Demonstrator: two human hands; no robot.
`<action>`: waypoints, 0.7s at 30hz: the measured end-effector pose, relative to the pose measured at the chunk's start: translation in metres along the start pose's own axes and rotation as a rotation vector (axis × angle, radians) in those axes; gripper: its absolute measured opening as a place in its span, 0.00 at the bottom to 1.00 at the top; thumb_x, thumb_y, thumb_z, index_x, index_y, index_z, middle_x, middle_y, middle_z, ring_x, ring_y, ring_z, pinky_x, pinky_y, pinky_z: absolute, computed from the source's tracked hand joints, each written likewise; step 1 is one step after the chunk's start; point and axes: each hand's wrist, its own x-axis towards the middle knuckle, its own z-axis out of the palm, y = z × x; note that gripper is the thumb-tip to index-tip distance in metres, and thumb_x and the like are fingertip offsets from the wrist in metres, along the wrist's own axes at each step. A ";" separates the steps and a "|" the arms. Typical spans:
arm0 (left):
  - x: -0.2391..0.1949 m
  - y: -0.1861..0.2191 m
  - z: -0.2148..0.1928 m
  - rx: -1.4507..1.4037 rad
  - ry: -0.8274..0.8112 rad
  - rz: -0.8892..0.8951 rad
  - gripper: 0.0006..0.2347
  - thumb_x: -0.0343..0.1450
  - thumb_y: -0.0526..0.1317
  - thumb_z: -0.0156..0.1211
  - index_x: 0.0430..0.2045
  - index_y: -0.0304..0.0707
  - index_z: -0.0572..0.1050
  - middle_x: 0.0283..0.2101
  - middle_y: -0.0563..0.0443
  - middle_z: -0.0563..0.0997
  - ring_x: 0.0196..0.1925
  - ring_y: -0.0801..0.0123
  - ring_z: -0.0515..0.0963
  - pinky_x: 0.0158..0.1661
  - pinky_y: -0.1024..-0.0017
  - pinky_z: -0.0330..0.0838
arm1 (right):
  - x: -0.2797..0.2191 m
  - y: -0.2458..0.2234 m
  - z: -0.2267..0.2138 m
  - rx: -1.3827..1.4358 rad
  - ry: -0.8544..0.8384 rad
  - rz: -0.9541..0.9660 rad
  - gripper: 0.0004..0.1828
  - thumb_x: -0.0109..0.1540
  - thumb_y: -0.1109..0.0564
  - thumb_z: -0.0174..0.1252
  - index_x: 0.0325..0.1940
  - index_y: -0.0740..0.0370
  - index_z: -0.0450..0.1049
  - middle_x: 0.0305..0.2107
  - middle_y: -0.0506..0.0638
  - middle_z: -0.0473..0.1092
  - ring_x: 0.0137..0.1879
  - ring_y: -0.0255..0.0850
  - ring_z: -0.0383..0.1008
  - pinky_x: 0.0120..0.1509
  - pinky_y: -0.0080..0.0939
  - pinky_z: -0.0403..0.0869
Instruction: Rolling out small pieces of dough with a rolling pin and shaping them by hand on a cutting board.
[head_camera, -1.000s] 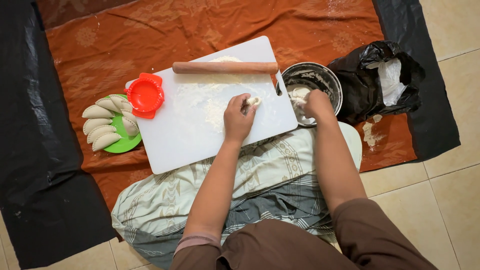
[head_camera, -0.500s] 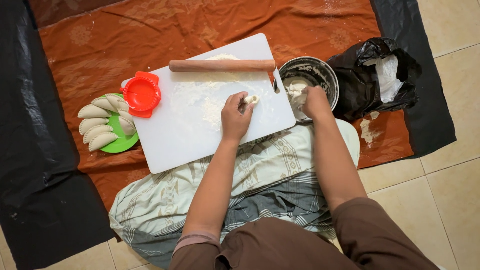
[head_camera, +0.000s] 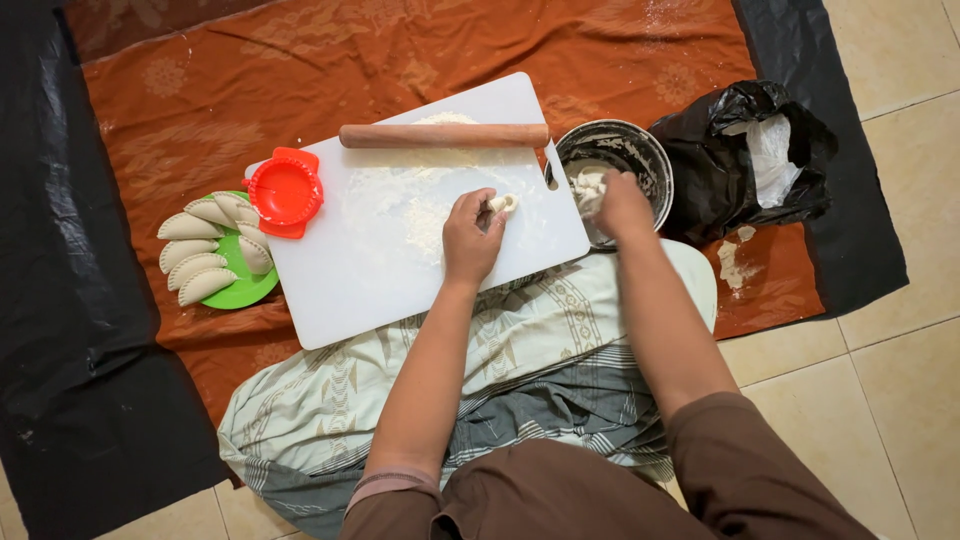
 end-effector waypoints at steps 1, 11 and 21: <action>0.000 -0.001 0.000 0.000 0.001 0.002 0.13 0.69 0.31 0.66 0.47 0.32 0.76 0.47 0.40 0.77 0.52 0.50 0.82 0.49 0.68 0.82 | 0.010 0.008 0.012 0.000 0.001 -0.001 0.38 0.50 0.64 0.76 0.63 0.71 0.69 0.53 0.71 0.66 0.55 0.74 0.75 0.57 0.72 0.76; 0.001 -0.001 -0.001 0.011 0.000 0.005 0.14 0.69 0.31 0.67 0.47 0.32 0.76 0.46 0.40 0.77 0.51 0.50 0.82 0.48 0.67 0.83 | 0.020 0.028 0.018 0.422 -0.109 0.201 0.27 0.62 0.61 0.61 0.58 0.87 0.68 0.31 0.79 0.75 0.30 0.61 0.81 0.37 0.59 0.81; -0.004 0.006 -0.003 0.126 -0.020 0.071 0.12 0.69 0.34 0.66 0.46 0.36 0.76 0.47 0.45 0.78 0.51 0.54 0.82 0.48 0.68 0.83 | 0.020 0.032 0.017 0.815 -0.173 0.320 0.26 0.66 0.57 0.56 0.65 0.74 0.64 0.39 0.75 0.74 0.32 0.43 0.79 0.35 0.43 0.82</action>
